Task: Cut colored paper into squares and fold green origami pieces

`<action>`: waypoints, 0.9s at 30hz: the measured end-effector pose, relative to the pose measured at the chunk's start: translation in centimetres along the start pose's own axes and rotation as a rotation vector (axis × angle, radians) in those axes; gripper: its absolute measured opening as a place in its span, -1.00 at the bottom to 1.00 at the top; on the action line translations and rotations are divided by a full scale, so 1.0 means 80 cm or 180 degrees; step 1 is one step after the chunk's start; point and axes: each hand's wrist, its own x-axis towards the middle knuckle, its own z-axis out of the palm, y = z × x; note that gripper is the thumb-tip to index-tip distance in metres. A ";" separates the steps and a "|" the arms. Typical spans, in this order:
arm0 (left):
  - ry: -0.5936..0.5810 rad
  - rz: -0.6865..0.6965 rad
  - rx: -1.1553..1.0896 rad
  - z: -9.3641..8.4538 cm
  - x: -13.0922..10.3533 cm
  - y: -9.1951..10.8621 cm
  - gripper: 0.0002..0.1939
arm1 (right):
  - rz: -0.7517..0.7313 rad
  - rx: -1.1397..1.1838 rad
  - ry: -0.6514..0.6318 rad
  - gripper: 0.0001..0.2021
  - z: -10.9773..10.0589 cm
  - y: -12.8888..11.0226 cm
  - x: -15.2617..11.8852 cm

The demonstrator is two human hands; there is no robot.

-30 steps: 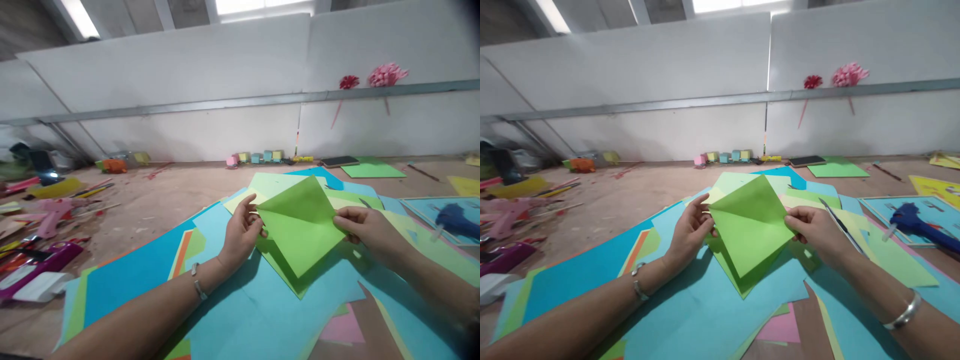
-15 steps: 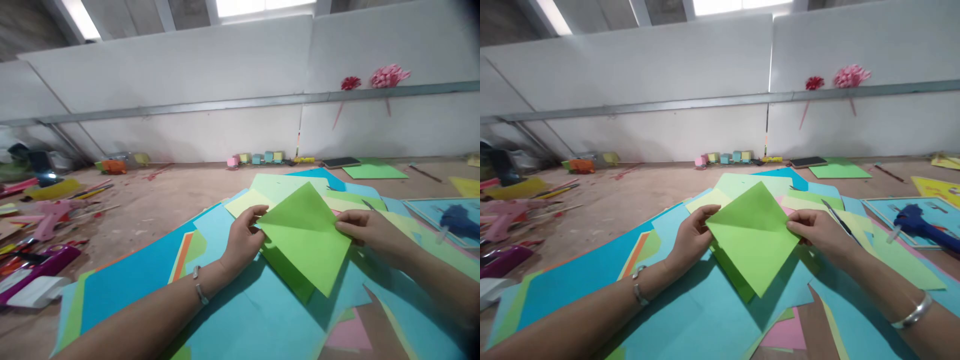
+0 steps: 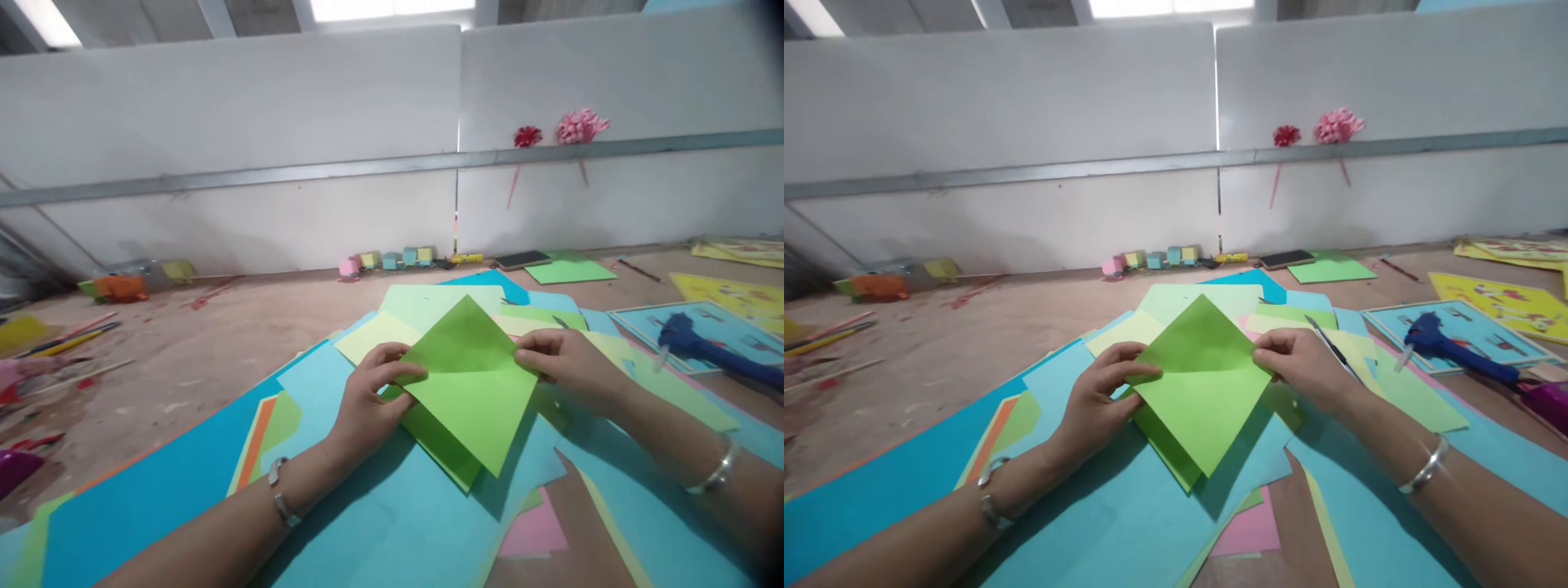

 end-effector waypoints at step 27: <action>-0.0171 -0.1247 -0.0439 0.000 0.009 0.015 -0.79 | -0.0640 -0.0438 -0.0317 -0.82 0.009 0.006 -0.003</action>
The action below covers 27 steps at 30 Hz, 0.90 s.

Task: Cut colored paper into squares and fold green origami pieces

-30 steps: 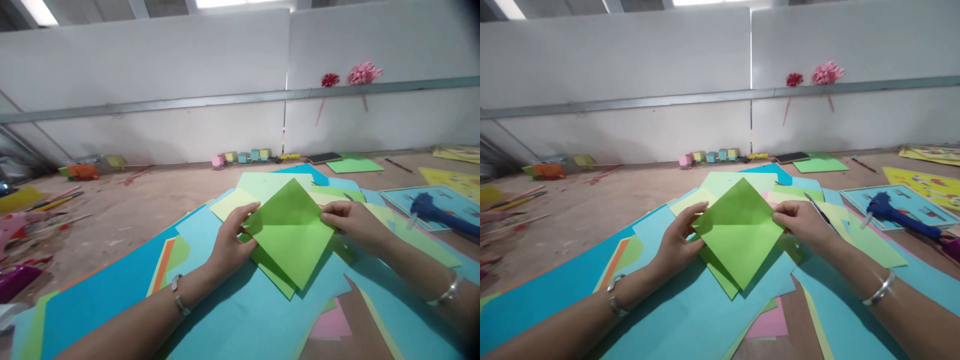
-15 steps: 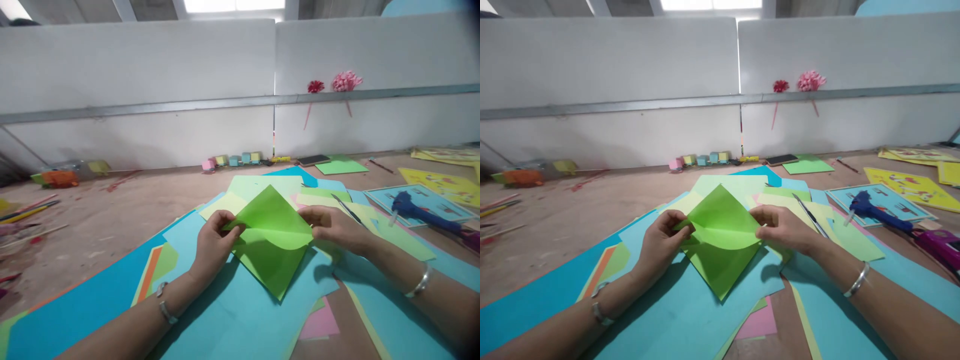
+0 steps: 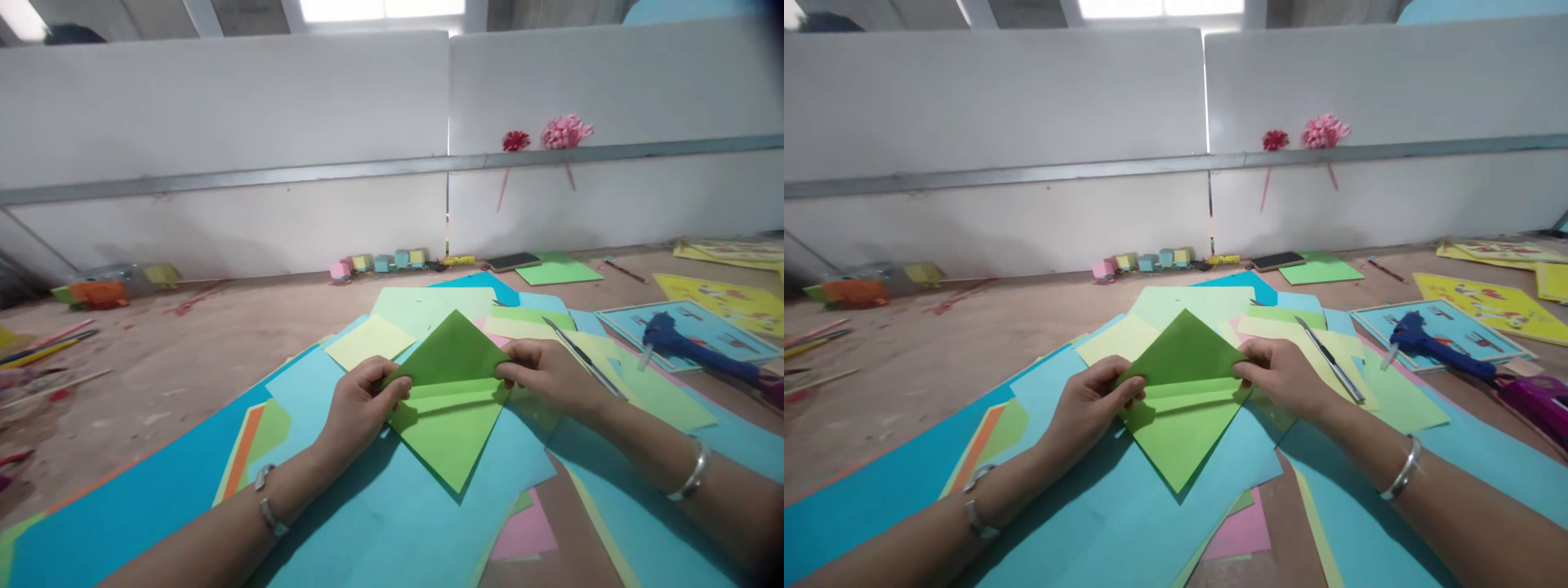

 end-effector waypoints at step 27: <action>-0.0796 -0.0131 0.0178 0.001 -0.010 0.011 -0.75 | -0.0080 0.0433 0.0151 -0.79 -0.009 -0.014 -0.005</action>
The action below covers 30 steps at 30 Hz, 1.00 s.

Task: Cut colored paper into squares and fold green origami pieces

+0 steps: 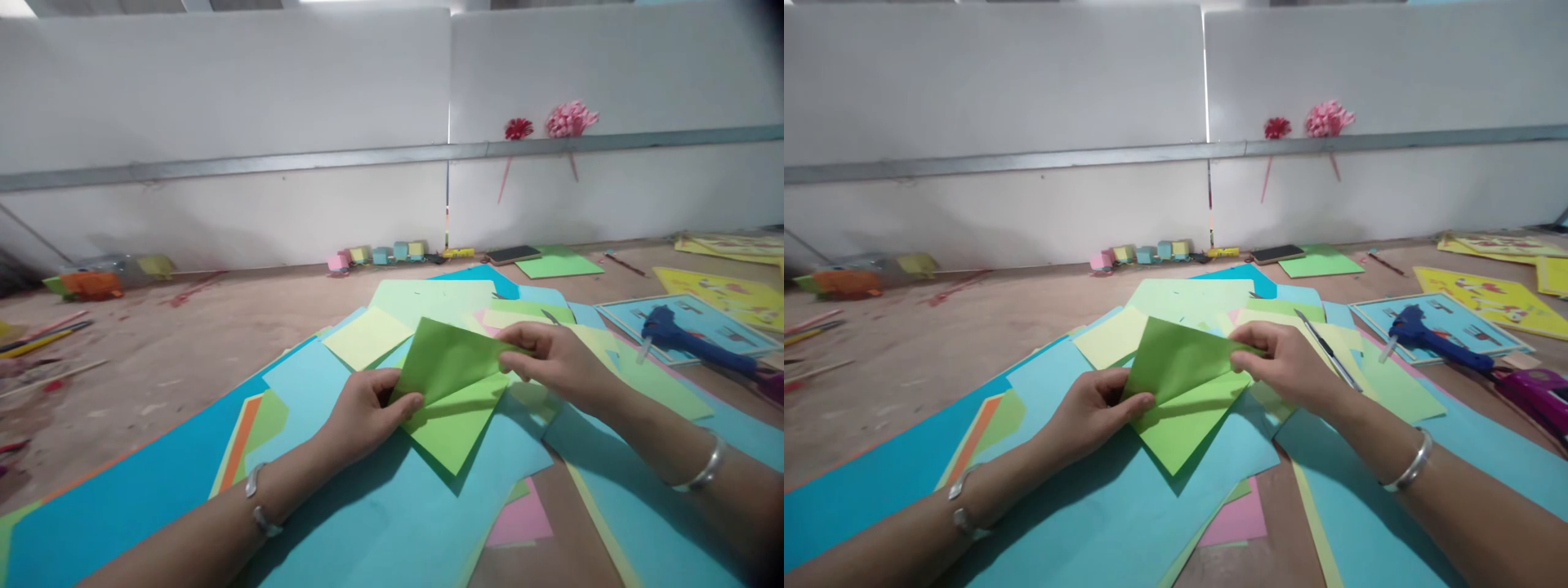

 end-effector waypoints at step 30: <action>-0.0156 -0.0782 -0.1147 0.018 -0.013 0.010 -0.60 | 0.0393 0.1340 0.0772 -0.54 -0.020 0.015 0.016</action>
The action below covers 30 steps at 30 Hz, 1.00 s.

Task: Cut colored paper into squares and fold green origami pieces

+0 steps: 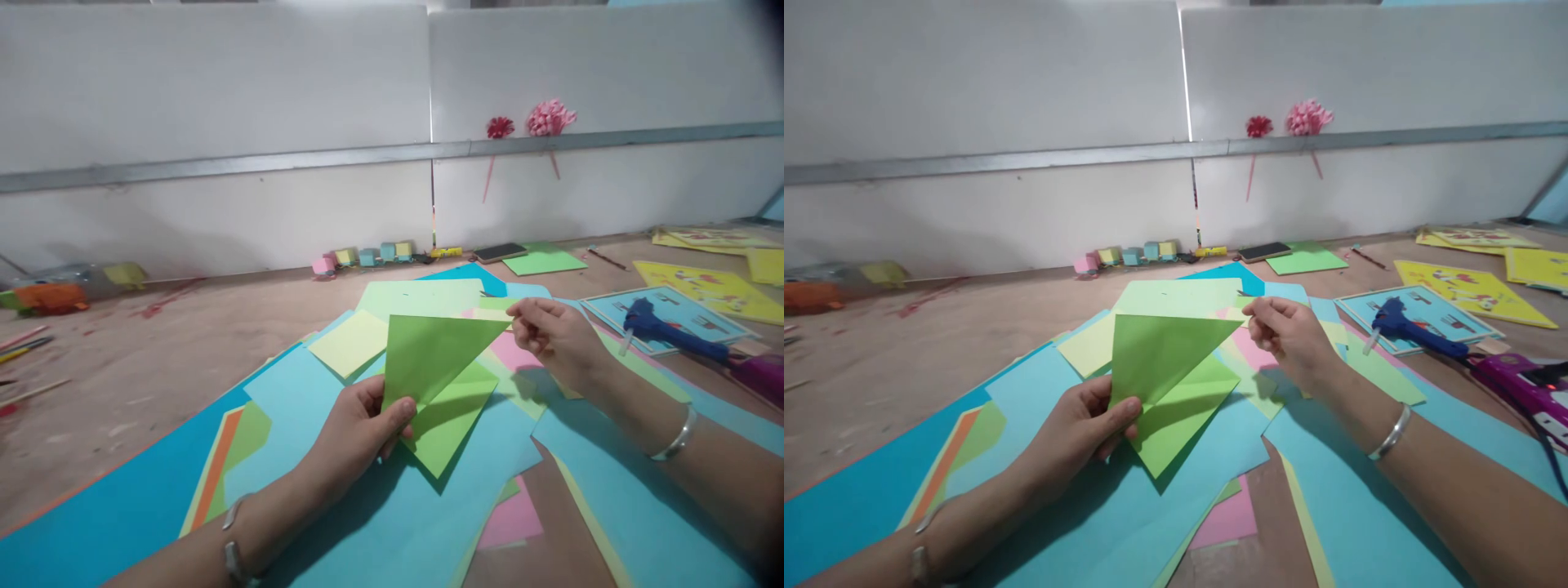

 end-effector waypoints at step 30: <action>-0.0394 -0.0113 -0.0079 0.006 -0.007 0.006 -0.54 | -0.0727 -0.1737 -0.0845 -0.66 0.024 -0.014 -0.033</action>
